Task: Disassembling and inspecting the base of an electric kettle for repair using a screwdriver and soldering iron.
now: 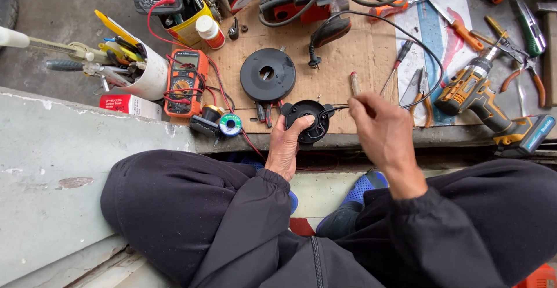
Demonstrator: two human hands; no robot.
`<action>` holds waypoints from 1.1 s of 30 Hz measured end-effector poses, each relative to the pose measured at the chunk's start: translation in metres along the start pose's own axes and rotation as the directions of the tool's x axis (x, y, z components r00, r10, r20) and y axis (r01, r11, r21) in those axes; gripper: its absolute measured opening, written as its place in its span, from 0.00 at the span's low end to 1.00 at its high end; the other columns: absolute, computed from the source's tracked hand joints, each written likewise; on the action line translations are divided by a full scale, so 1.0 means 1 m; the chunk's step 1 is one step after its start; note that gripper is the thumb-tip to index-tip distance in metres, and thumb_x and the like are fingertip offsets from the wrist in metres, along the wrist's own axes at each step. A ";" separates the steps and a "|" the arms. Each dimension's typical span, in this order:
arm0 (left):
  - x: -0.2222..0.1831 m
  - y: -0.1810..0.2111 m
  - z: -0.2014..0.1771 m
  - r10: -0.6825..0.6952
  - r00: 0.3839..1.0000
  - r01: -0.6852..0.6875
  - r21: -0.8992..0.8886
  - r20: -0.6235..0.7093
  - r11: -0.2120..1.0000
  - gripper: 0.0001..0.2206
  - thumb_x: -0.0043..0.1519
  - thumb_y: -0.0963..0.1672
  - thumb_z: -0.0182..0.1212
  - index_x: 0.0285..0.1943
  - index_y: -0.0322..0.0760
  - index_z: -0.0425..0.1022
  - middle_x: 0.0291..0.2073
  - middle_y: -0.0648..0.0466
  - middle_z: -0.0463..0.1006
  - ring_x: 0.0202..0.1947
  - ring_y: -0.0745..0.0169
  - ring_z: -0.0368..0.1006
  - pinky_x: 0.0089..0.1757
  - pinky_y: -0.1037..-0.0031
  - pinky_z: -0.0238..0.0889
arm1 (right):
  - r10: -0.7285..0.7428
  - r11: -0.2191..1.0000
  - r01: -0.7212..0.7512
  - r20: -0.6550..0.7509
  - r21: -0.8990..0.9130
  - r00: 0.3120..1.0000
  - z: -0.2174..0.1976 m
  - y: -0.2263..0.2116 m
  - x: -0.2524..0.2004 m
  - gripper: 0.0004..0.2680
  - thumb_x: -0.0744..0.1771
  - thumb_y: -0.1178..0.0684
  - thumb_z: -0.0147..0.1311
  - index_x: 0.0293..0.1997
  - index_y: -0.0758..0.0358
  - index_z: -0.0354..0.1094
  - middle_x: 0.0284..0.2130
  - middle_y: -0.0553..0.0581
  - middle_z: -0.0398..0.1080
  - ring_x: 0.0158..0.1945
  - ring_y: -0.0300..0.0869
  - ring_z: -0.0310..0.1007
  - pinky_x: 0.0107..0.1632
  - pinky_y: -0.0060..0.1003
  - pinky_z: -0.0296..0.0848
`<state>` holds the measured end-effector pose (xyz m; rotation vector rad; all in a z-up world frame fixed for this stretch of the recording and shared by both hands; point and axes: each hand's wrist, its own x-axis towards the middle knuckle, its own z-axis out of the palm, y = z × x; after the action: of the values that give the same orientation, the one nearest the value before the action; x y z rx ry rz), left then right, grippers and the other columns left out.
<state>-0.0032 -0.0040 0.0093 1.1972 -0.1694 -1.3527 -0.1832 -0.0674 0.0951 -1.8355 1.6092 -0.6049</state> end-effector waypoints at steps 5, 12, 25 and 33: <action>-0.001 0.001 0.004 -0.053 0.999 0.053 -0.015 0.002 0.999 0.27 0.54 0.44 0.84 0.64 0.51 0.81 0.44 0.57 0.85 0.46 0.61 0.80 0.48 0.60 0.75 | -0.005 0.999 -0.020 0.462 0.048 0.887 -0.007 0.011 0.045 0.13 0.72 0.48 0.60 0.58 0.65 0.79 0.46 0.67 0.81 0.53 0.56 0.79 0.58 0.53 0.74; -0.004 0.013 0.004 -0.065 0.997 0.067 -0.043 0.029 0.997 0.25 0.56 0.42 0.82 0.63 0.48 0.81 0.45 0.51 0.85 0.47 0.50 0.85 0.48 0.54 0.83 | 0.026 0.927 -0.226 0.549 0.300 0.835 0.004 0.029 0.059 0.04 0.69 0.56 0.62 0.46 0.60 0.81 0.25 0.53 0.78 0.28 0.32 0.60 0.33 0.28 0.55; 0.015 -0.002 -0.016 -0.055 0.997 0.055 0.001 0.051 0.998 0.28 0.55 0.41 0.83 0.66 0.43 0.79 0.46 0.48 0.85 0.49 0.46 0.86 0.48 0.51 0.85 | -0.011 0.979 -0.108 0.579 0.171 0.815 0.006 0.029 0.066 0.03 0.69 0.57 0.63 0.41 0.58 0.84 0.24 0.52 0.82 0.24 0.34 0.56 0.30 0.30 0.53; 0.009 0.003 -0.014 -0.076 0.995 0.075 0.008 0.061 0.997 0.28 0.55 0.41 0.83 0.66 0.44 0.79 0.44 0.50 0.86 0.46 0.49 0.86 0.46 0.52 0.86 | -0.046 0.986 -0.052 0.552 0.160 0.833 0.006 0.027 0.060 0.03 0.70 0.56 0.64 0.41 0.58 0.85 0.27 0.52 0.84 0.24 0.34 0.60 0.31 0.29 0.56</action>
<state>0.0110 -0.0038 0.0005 1.1774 -0.1735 -1.4571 -0.1892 -0.1281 0.0685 -1.6748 1.1295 -0.1627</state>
